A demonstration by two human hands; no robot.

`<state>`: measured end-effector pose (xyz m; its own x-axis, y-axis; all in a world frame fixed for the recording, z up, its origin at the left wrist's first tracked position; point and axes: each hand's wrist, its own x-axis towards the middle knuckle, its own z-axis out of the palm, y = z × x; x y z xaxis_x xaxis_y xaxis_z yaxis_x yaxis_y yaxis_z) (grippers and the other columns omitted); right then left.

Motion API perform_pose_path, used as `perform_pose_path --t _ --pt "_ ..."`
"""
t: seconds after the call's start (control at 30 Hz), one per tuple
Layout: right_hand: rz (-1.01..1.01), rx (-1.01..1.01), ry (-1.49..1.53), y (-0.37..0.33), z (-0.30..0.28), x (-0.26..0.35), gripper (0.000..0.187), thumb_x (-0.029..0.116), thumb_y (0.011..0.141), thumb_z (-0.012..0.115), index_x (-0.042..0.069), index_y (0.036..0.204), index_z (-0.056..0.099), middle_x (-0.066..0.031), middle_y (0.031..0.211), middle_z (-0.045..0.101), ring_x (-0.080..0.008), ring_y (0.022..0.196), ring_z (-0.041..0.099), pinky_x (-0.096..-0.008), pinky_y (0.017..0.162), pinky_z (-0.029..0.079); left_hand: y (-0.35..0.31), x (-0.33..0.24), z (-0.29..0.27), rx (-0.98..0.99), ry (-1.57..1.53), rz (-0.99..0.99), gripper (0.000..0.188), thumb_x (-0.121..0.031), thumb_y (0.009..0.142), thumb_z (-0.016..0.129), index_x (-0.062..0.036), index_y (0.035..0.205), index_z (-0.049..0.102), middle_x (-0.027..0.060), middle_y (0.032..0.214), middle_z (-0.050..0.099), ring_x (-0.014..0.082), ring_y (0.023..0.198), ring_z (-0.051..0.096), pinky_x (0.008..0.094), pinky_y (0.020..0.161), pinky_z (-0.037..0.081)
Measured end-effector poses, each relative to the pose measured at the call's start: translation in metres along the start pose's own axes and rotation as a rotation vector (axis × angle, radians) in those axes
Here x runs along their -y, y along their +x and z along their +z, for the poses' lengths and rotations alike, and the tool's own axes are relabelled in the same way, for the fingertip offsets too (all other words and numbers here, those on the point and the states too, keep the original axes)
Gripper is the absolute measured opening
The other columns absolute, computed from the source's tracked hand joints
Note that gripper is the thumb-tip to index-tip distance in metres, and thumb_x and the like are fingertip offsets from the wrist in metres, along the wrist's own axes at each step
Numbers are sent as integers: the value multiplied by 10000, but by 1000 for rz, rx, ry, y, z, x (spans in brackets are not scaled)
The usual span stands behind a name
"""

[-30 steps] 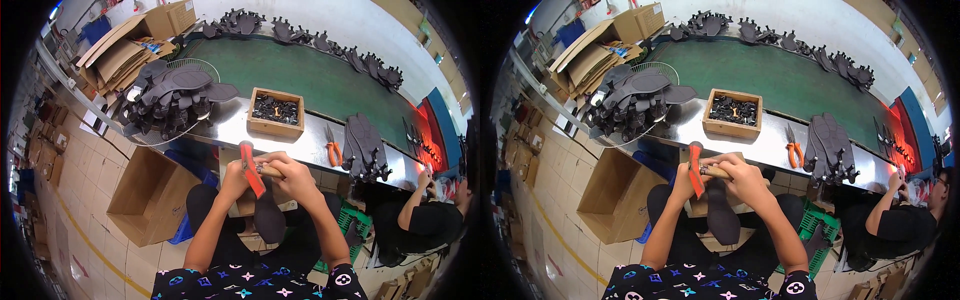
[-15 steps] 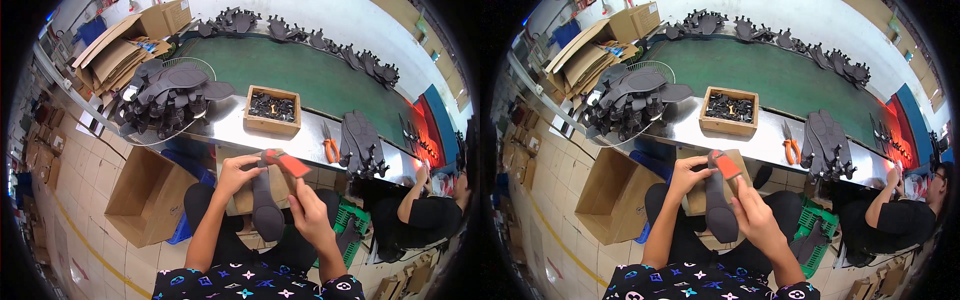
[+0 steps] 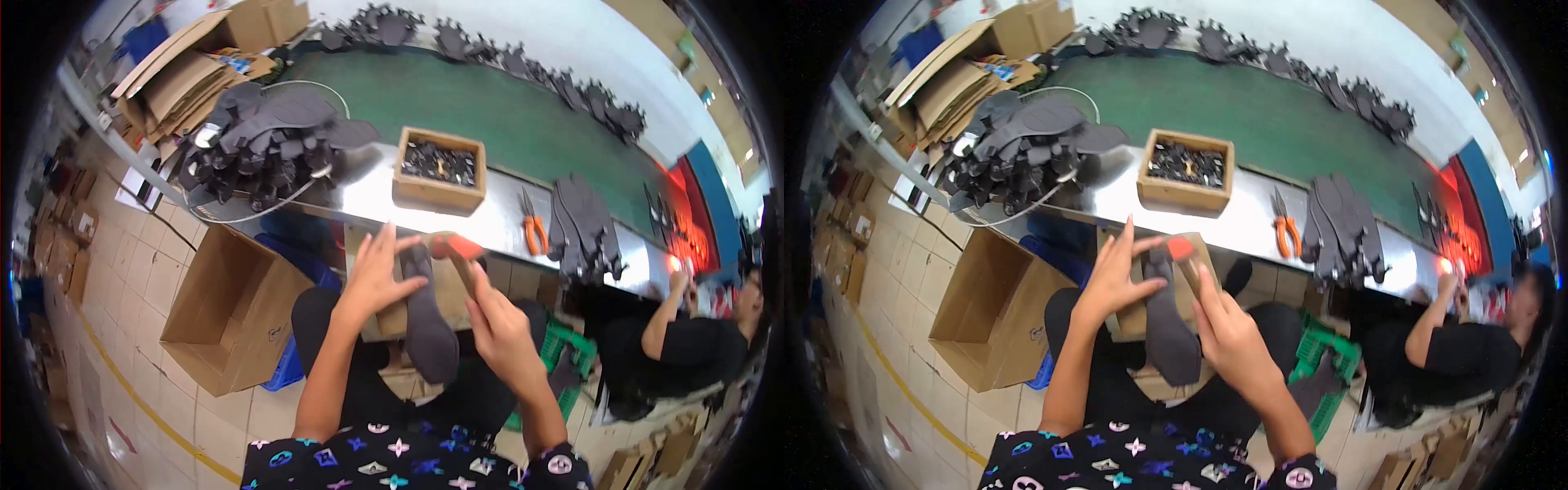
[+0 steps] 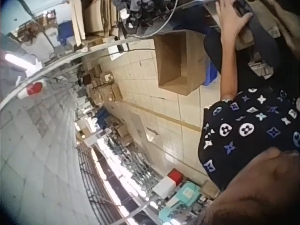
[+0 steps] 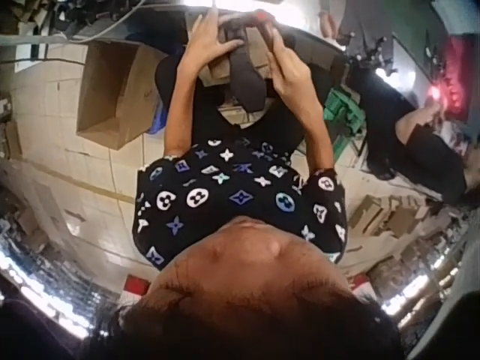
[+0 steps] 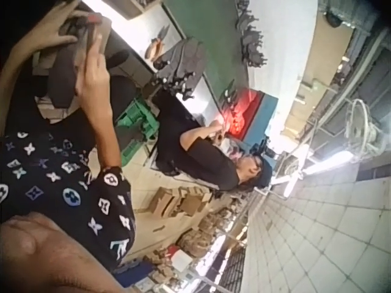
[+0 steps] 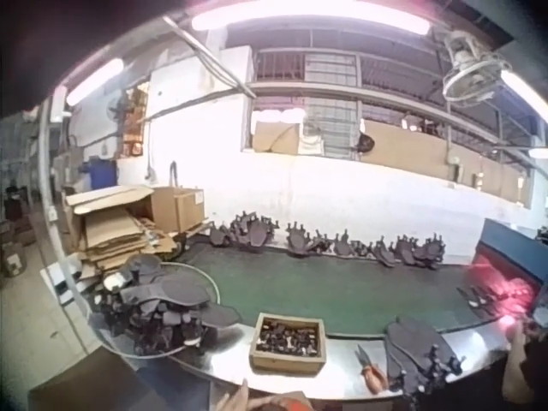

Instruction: Hammering and trimming the edges of shoe soles at a manufacturing workbench.

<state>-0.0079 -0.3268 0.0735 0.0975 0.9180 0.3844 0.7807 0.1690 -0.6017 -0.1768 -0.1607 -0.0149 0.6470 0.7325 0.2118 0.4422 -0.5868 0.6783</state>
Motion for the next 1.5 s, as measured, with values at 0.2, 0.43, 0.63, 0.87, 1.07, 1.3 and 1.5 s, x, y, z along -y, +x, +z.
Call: perform_pose_path --t 0.2,0.43,0.63,0.87,1.07,1.3,1.5 --pt "-45 -100 108 -10 -32 31 526 -30 918 609 -44 1423 466 -205 1162 667 -284 954 689 -371 786 561 -6 -1 -3 -11 -108 -11 1152 -440 773 791 -31 1597 98 25 1436 576 287 1442 387 525 1225 121" --pt "-107 -74 -71 0 -30 9 553 -57 872 663 -18 1406 523 -163 860 612 -283 693 638 -348 628 532 -16 -3 8 -133 233 190 467 -380 875 697 -143 1277 672 98 1412 586 323 1415 423 491 1200 244" --pt "-210 61 -325 3 1 -25 538 36 852 681 93 1379 587 -80 778 548 -234 672 617 -377 556 523 -76 -83 -27 453 -697 75 223 -188 946 657 27 1000 689 127 878 628 287 837 657 366 771 499" --pt "-285 398 172 8 -20 -5 378 153 874 710 62 1239 664 -153 1200 657 -340 1078 632 -421 892 494 -108 -122 -49 647 -1062 -102 252 -155 969 605 47 1057 726 128 927 681 224 870 643 309 789 476" --pt "-418 763 801 -12 -50 8 270 141 894 718 -95 1009 651 -179 897 643 -352 793 640 -382 669 540 -113 -128 -44 896 -1246 -29 291 -228 1017 582 18 1068 729 134 953 745 201 847 689 298 762 496" --pt "-605 754 777 -22 -60 31 299 152 873 763 -114 899 628 -146 791 581 -266 603 569 -321 479 461 -116 -140 -43 1037 -1308 155 295 -237 1015 586 37 963 682 123 747 650 211 695 616 338 646 453" --pt "-608 719 696 -20 -58 42 296 169 880 761 -101 878 639 -120 760 579 -227 571 560 -304 465 464 -114 -131 -55 1065 -1171 249 215 -163 975 644 44 1004 696 155 842 669 281 698 656 356 604 480"
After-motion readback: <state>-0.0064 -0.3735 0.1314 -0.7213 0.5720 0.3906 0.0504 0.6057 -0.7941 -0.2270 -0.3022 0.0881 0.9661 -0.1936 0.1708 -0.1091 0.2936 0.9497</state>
